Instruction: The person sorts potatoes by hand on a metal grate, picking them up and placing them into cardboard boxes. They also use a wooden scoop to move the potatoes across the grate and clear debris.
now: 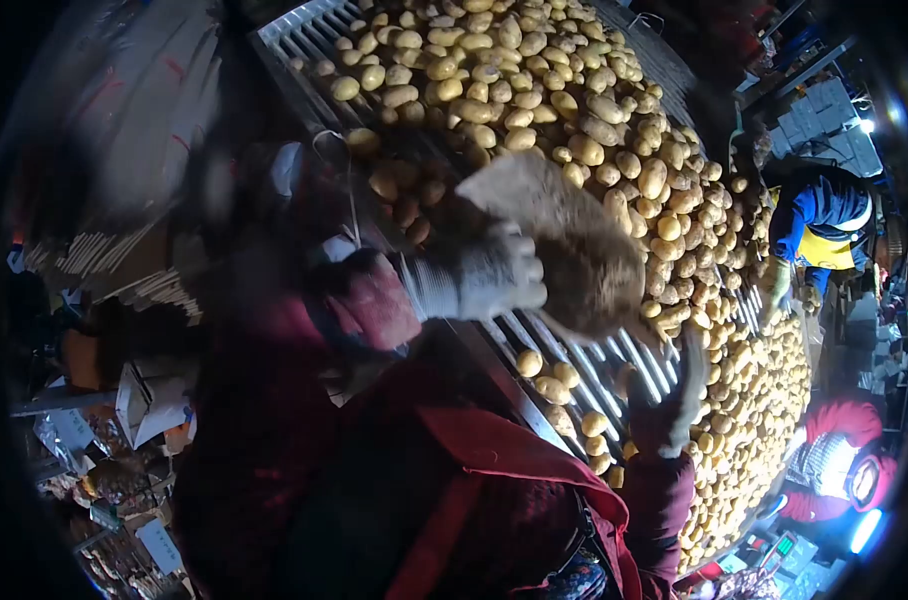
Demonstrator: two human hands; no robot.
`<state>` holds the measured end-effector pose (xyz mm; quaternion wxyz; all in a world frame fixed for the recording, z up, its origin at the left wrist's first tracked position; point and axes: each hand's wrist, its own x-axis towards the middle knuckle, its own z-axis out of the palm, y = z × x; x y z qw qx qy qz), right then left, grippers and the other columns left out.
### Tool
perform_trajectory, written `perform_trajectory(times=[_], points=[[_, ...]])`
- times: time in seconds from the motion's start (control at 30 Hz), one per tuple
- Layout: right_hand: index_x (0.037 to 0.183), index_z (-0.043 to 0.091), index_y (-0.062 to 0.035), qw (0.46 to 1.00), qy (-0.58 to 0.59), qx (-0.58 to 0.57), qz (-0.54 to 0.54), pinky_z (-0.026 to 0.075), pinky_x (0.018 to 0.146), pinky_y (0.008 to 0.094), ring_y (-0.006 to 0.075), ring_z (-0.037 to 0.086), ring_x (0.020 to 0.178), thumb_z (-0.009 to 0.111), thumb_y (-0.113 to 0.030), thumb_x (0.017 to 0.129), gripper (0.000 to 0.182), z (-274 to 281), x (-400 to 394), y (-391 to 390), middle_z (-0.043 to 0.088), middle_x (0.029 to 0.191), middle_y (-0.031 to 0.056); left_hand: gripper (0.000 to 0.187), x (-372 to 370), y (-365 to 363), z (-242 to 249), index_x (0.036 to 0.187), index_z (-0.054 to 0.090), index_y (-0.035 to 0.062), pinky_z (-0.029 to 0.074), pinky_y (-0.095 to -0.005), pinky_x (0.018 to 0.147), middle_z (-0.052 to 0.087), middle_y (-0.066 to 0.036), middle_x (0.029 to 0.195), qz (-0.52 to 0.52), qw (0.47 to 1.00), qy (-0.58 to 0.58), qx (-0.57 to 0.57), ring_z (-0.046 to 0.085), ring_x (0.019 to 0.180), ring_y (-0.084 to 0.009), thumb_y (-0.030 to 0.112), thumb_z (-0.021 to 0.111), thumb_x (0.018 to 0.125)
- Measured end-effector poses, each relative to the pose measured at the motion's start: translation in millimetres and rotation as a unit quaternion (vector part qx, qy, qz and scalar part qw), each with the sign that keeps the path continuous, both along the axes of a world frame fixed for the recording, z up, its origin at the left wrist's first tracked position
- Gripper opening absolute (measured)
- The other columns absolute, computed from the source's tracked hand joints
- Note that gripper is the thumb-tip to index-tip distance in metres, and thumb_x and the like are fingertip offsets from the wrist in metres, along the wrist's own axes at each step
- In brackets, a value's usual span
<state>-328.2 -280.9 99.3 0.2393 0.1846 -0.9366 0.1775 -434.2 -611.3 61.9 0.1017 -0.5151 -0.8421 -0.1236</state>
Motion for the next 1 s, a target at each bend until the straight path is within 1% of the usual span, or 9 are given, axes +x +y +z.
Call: perform_trajectory(times=[0.13, 0.4, 0.43, 0.53, 0.57, 0.63, 0.7, 0.83, 1.0], points=[[0.146, 0.053, -0.0083, 0.953, -0.29, -0.079, 0.038, 0.053, 0.1, 0.0472, 0.0407, 0.063, 0.122, 0.084, -0.017, 0.08, 0.073, -21, 24, 9, 0.065, 0.13, 0.0193, 0.008, 36, 8, -6, 0.089, 0.068, 0.0179, 0.048, -0.043, 0.089, 0.067, 0.0, 0.088, -0.049, 0.995, -0.091, 0.016, 0.065, 0.098, -0.0232, 0.022, 0.066, 0.082], [0.145, 0.057, -0.0196, 0.936, -0.32, 0.055, 0.14, 0.06, 0.073, 0.0448, 0.0349, 0.073, 0.081, 0.081, -0.017, 0.081, 0.068, -21, 17, 25, 0.076, 0.1, 0.0089, 0.017, 78, 43, 12, 0.096, 0.07, 0.0177, 0.047, -0.0442, 0.094, 0.069, 0.001, 0.095, -0.079, 0.982, -0.17, -0.036, 0.065, 0.104, -0.0232, 0.03, 0.072, 0.084], [0.139, 0.063, -0.0155, 0.934, -0.326, 0.032, 0.145, 0.06, 0.076, 0.0413, 0.0311, 0.075, 0.086, 0.079, -0.016, 0.084, 0.057, -23, 14, 24, 0.076, 0.103, 0.0113, 0.017, 83, 42, 14, 0.096, 0.07, 0.0177, 0.047, -0.0442, 0.094, 0.069, 0.001, 0.095, -0.076, 0.981, -0.174, -0.041, 0.065, 0.104, -0.0232, 0.03, 0.072, 0.084], [0.127, 0.071, -0.0043, 0.877, -0.429, -0.088, 0.198, 0.059, 0.083, 0.0327, 0.0196, 0.075, 0.098, 0.073, -0.012, 0.093, 0.035, -34, 1, 26, 0.076, 0.112, 0.015, 0.039, 89, 28, 37, 0.117, 0.074, 0.0177, 0.05, -0.0419, 0.098, 0.072, -0.002, 0.114, -0.021, 0.987, -0.158, -0.004, 0.065, 0.111, -0.0221, 0.034, 0.078, 0.082], [0.125, 0.072, -0.0061, 0.865, -0.437, -0.114, 0.217, 0.059, 0.084, 0.0337, 0.0214, 0.075, 0.095, 0.078, -0.019, 0.093, 0.035, -50, -5, 27, 0.077, 0.102, 0.0098, 0.039, 89, 19, 45, 0.117, 0.074, 0.0177, 0.05, -0.0419, 0.098, 0.072, -0.002, 0.114, -0.017, 0.987, -0.161, -0.007, 0.065, 0.111, -0.0221, 0.034, 0.078, 0.082], [0.122, 0.073, -0.0037, 0.797, -0.497, -0.241, 0.245, 0.059, 0.078, 0.0307, 0.0172, 0.074, 0.09, 0.073, -0.016, 0.096, 0.029, -63, -7, 18, 0.078, 0.102, 0.0079, 0.039, 86, -4, 55, 0.123, 0.073, 0.0109, 0.052, -0.0406, 0.101, 0.072, -0.007, 0.122, 0.05, 0.978, -0.111, 0.172, 0.067, 0.114, -0.0219, 0.029, 0.078, 0.089], [0.121, 0.073, -0.0033, 0.75, -0.549, -0.28, 0.241, 0.059, 0.076, 0.0303, 0.0163, 0.073, 0.088, 0.072, -0.016, 0.096, 0.028, -65, -21, 11, 0.078, 0.102, 0.0076, 0.034, 90, -36, 57, 0.127, 0.07, 0.0042, 0.051, -0.0368, 0.104, 0.071, -0.011, 0.128, 0.196, 0.907, -0.214, 0.306, 0.067, 0.117, -0.0193, 0.02, 0.072, 0.097], [0.121, 0.073, -0.0026, 0.663, -0.637, -0.324, 0.22, 0.058, 0.074, 0.0293, 0.0145, 0.073, 0.086, 0.071, -0.015, 0.096, 0.027, -68, -61, -7, 0.077, 0.1, 0.0069, 0.032, 35, -122, 11, 0.132, 0.066, 0.0009, 0.05, -0.0308, 0.104, 0.071, -0.01, 0.127, 0.335, 0.84, -0.123, 0.409, 0.065, 0.117, -0.0153, 0.008, 0.064, 0.101], [0.119, 0.073, -0.0017, 0.569, -0.719, -0.349, 0.194, 0.057, 0.07, 0.0281, 0.0123, 0.071, 0.083, 0.071, -0.015, 0.097, 0.026, -77, -118, -43, 0.077, 0.099, 0.0061, 0.044, -50, -214, -48, 0.135, 0.062, 0.0041, 0.051, -0.0411, 0.101, 0.07, -0.02, 0.126, 0.43, 0.862, -0.081, 0.256, 0.067, 0.116, -0.0351, 0.032, 0.065, 0.101]])
